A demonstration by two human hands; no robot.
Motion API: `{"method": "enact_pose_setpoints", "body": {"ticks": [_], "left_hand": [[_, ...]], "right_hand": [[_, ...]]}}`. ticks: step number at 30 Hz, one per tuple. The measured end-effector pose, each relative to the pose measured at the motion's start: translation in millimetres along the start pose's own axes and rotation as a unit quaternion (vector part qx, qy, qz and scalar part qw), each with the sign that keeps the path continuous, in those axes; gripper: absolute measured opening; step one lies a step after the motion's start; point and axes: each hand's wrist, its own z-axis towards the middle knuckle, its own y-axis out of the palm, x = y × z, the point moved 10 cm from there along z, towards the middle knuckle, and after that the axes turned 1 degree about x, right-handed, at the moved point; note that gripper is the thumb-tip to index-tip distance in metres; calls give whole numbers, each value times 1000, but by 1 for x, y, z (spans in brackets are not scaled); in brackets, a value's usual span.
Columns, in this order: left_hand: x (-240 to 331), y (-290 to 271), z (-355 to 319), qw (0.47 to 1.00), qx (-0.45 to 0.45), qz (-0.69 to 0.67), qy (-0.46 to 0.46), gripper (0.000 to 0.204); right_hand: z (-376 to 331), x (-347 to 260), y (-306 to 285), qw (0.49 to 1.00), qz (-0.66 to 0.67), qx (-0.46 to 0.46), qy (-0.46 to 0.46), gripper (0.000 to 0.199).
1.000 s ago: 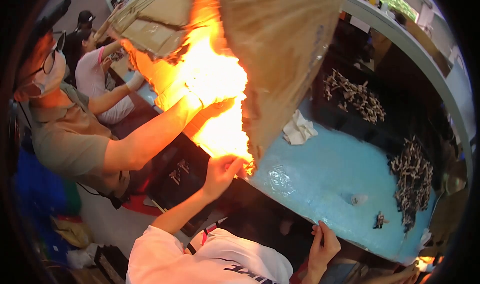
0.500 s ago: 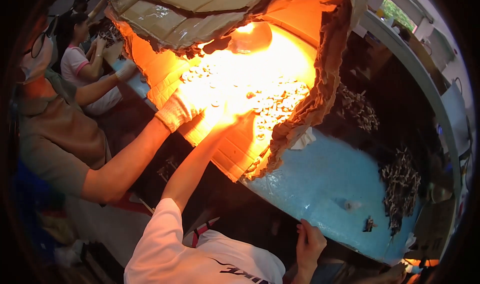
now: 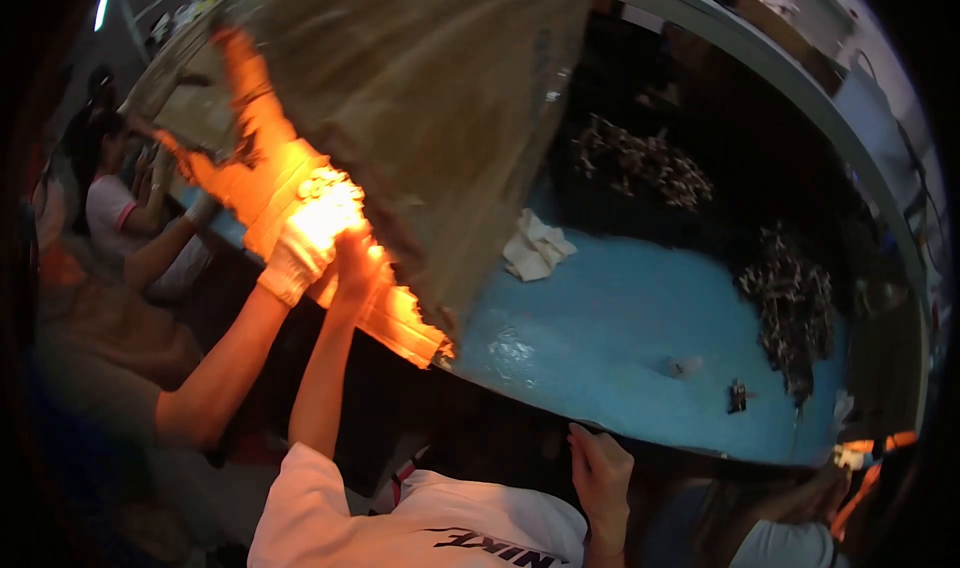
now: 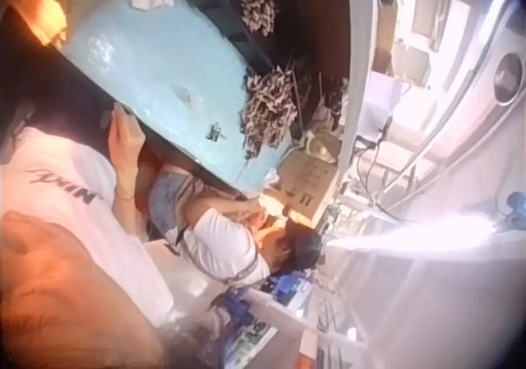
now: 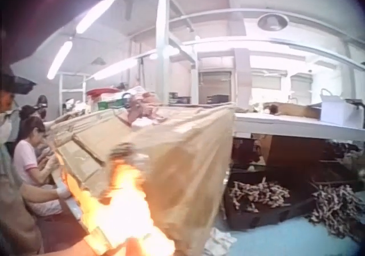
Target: The person assembles small plastic figurines by applying glue from a bottle to small parts and joining them by hand.
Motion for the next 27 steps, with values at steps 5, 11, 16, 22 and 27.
{"method": "enact_pose_setpoints", "body": {"ticks": [5,11,16,22,27], "left_hand": [[86,-49,-100,988,-60,-139,40,14],[203,3,-144,925,-185,-297,145,20],[233,77,-128,926,-192,-260,193,15],[233,76,-115,962,-112,-147,202,19],[245,66,-161,873,-315,-366,67,27]], "right_hand": [[-5,19,-12,999,-42,11,-23,19],[-5,68,-82,988,-71,134,35,14],[-23,157,-171,943,-128,265,155,40],[-32,219,-171,926,-274,203,164,49],[-45,201,-153,937,-108,264,200,48]]}}
